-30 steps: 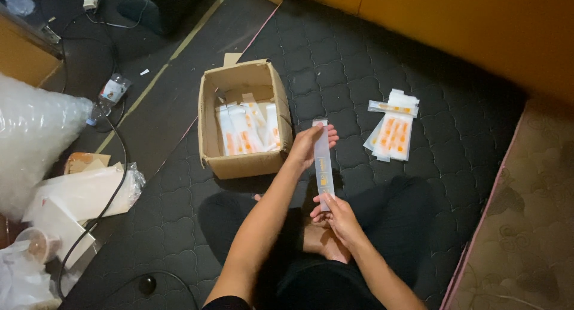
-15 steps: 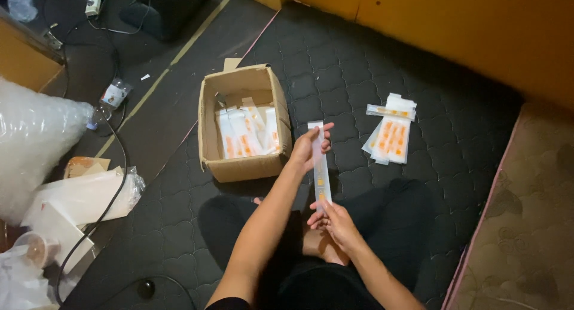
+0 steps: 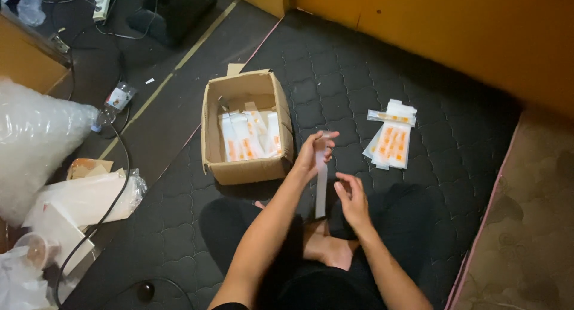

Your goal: The person sits on a black mat and repeatedly picks up long strips of stickers from a cardboard box. They unfold each strip, briefly inspect it, and place it onto a growing pile on the floor to the right.

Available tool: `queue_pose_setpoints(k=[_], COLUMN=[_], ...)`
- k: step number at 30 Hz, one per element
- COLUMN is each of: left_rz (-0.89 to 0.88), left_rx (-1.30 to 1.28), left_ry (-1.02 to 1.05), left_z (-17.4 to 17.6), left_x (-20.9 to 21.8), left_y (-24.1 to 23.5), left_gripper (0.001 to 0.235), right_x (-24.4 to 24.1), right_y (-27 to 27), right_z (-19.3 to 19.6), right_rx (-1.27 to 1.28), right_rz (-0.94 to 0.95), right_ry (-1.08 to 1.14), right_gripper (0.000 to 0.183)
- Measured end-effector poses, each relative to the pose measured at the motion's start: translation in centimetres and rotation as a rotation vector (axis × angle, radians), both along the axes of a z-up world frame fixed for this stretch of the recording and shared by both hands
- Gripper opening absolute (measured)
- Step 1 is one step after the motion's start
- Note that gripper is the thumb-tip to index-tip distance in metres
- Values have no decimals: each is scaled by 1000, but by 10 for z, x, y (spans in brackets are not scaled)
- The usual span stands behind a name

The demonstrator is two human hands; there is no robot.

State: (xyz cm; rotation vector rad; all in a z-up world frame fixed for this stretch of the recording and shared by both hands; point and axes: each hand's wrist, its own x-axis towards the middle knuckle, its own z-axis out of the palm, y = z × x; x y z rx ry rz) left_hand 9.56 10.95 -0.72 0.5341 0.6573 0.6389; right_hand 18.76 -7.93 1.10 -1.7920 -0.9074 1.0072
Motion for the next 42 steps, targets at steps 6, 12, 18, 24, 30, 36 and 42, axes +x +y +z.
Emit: queue_pose_setpoints(k=[6, 12, 18, 24, 30, 36, 42], left_rz=[69, 59, 6, 44, 234, 348, 397], left_rx=[52, 368, 386, 457, 289, 207, 229], left_ry=[178, 549, 548, 519, 444, 375, 330], left_z=[-55, 28, 53, 60, 35, 39, 46], left_x=[23, 3, -11, -16, -3, -2, -5], left_y=[-7, -36, -46, -42, -20, 17, 45], left_gripper=[46, 56, 25, 23, 23, 16, 19], right_x=[7, 2, 15, 20, 10, -7, -18], right_y=[52, 73, 77, 77, 78, 51, 10], right_z=[-10, -10, -4, -1, -4, -3, -1], right_rx=[174, 197, 89, 46, 98, -1, -66], right_rz=[-19, -131, -91, -72, -127, -102, -32], right_ry=[-223, -245, -91, -83, 47, 134, 248], right_gripper=[24, 23, 11, 15, 16, 21, 22])
